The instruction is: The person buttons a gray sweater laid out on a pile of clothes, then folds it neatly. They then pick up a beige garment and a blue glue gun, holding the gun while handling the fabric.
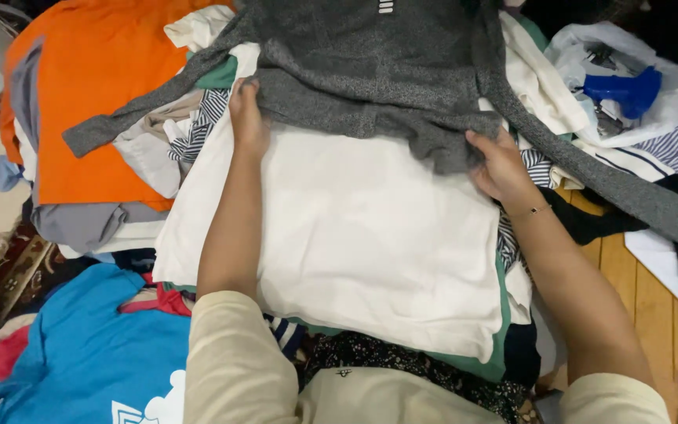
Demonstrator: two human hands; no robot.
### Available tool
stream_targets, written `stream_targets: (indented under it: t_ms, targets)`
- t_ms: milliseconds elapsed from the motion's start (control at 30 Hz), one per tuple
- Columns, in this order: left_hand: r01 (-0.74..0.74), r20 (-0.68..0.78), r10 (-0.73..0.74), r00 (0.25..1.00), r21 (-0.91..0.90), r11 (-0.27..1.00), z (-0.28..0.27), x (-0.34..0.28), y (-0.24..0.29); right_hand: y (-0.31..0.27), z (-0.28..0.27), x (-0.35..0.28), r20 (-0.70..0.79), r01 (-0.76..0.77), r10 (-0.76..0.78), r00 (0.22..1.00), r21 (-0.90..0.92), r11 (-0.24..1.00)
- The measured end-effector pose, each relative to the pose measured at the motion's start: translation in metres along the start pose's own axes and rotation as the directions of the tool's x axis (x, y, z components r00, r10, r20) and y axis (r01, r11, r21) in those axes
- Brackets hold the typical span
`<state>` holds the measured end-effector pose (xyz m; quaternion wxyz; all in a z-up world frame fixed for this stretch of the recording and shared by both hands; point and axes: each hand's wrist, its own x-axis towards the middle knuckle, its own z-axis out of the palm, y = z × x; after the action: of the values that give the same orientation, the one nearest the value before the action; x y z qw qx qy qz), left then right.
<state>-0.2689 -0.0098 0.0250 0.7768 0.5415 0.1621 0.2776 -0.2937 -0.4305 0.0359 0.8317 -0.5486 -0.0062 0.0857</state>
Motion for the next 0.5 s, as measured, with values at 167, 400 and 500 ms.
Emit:
stream_targets:
  t_ms: [167,400,500]
  targets:
    - [-0.016,-0.123,-0.051,0.991,-0.489,0.872,-0.034,0.022,-0.002,-0.017,-0.011,-0.019,0.213,-0.255,0.214,0.953,0.190,0.948]
    - [-0.023,0.024,0.012,1.000,0.589,0.808,-0.081,-0.007,0.010,-0.007,0.008,-0.035,0.181,-0.123,0.206,0.962,-0.385,0.914]
    - [-0.162,0.229,0.008,0.973,0.663,0.731,-0.090,-0.005,0.011,0.008,-0.005,-0.031,0.289,0.071,0.169,0.942,-0.664,0.744]
